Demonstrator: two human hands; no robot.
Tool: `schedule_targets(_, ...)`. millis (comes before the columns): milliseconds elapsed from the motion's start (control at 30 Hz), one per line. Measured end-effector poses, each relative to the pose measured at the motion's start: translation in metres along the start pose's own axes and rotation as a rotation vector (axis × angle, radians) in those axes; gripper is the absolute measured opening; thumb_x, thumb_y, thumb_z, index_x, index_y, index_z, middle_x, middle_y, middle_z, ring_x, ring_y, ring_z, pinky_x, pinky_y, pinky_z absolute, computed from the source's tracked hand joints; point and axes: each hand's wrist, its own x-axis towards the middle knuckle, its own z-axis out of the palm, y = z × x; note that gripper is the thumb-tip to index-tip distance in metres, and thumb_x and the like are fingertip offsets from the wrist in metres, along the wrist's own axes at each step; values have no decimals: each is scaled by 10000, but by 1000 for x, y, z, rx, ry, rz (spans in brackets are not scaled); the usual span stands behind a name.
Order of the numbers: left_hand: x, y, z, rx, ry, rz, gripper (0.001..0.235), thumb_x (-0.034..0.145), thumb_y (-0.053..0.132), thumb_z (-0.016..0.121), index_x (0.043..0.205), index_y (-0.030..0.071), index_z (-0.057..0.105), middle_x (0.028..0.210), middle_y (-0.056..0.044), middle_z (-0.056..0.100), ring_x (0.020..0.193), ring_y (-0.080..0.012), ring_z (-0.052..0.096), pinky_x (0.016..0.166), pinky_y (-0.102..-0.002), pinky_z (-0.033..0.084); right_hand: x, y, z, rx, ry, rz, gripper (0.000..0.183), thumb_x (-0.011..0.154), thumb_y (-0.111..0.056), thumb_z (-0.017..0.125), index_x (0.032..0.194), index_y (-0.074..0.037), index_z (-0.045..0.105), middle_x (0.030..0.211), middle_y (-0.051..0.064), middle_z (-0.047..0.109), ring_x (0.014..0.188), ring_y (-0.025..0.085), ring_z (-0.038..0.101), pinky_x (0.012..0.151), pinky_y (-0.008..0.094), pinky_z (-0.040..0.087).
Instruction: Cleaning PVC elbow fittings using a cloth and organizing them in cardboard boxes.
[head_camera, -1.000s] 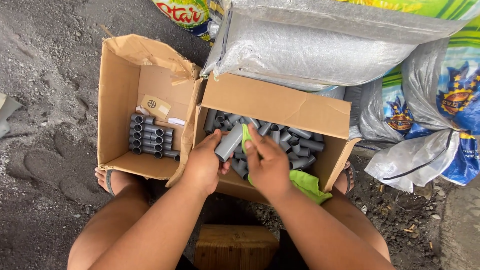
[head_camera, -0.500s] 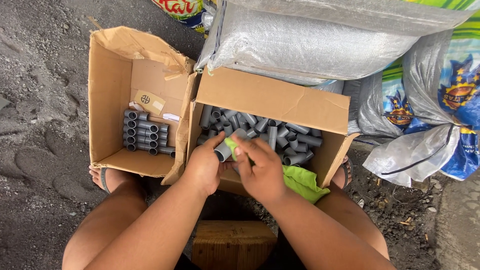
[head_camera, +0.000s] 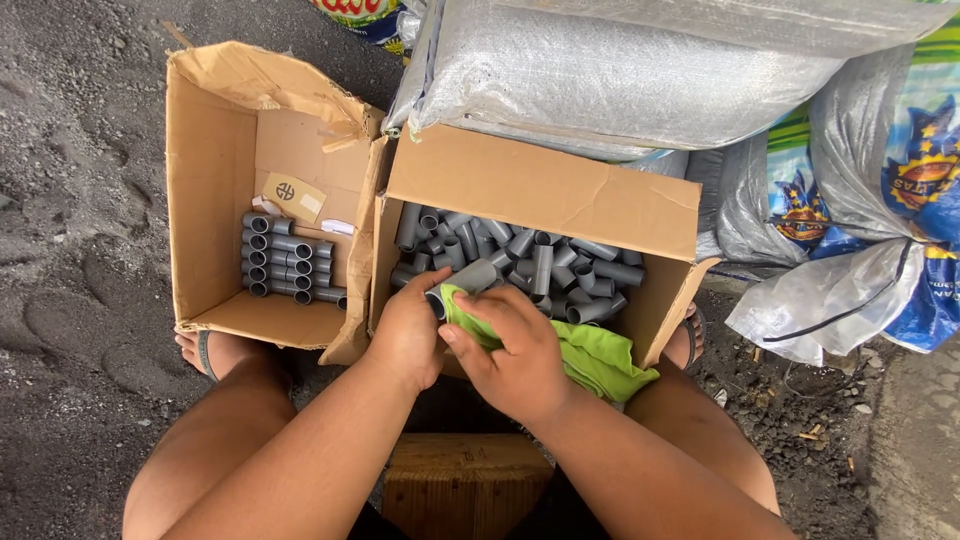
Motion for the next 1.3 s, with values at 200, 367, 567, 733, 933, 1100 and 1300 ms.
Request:
schedule_targets(200,27,-18,-5,171,-147,47,278,1033,308,557,1014,36,611,731,-137,546,604,-257,570,688,-432,603,21,19,-10,-68,77,151,109,983,-79,677,1048,-48,759,838,114,677,666,202,683,536,295,501)
schedule_targets(367,44,-23,-11,251,-153,110,287,1066,284,474,1106,34,610,769,-101,547,628,-220,584,692,-385,594,13,0,-7,-7,-1,131,161,989,-46,632,1115,-20,728,862,140,652,667,197,649,558,294,523)
schedule_targets(567,12,-16,3,227,-150,138,249,1070,234,484,1057,15,601,776,-196,606,618,-280,618,652,-372,602,24,0,-11,96,-10,429,166,1001,-45,584,1101,60,665,851,193,622,641,223,711,491,326,624)
schedule_targets(733,9,-14,4,245,-132,198,272,1091,234,449,1116,10,601,854,-183,622,679,-257,614,667,-348,602,12,0,-1,137,14,358,148,979,-7,605,1097,69,652,876,171,606,668,216,704,508,308,633)
schedule_targets(933,-9,-10,14,300,-102,247,323,1108,225,334,1068,27,586,742,-157,553,560,-210,559,582,-321,581,14,26,-5,169,-6,251,122,984,23,601,1093,59,644,946,160,577,665,173,697,550,338,661)
schedule_targets(1100,8,-11,5,378,-103,292,374,1117,242,364,1001,0,625,662,-187,582,475,-255,561,489,-358,553,10,14,0,42,-18,183,128,960,38,622,1065,24,693,967,141,561,669,171,662,538,303,615)
schedule_targets(1300,-2,-6,9,425,-88,259,378,1093,199,346,962,15,649,527,-144,530,431,-247,525,446,-317,460,20,15,-8,-43,-28,183,146,959,40,622,1080,6,695,952,139,567,678,141,576,561,266,529)
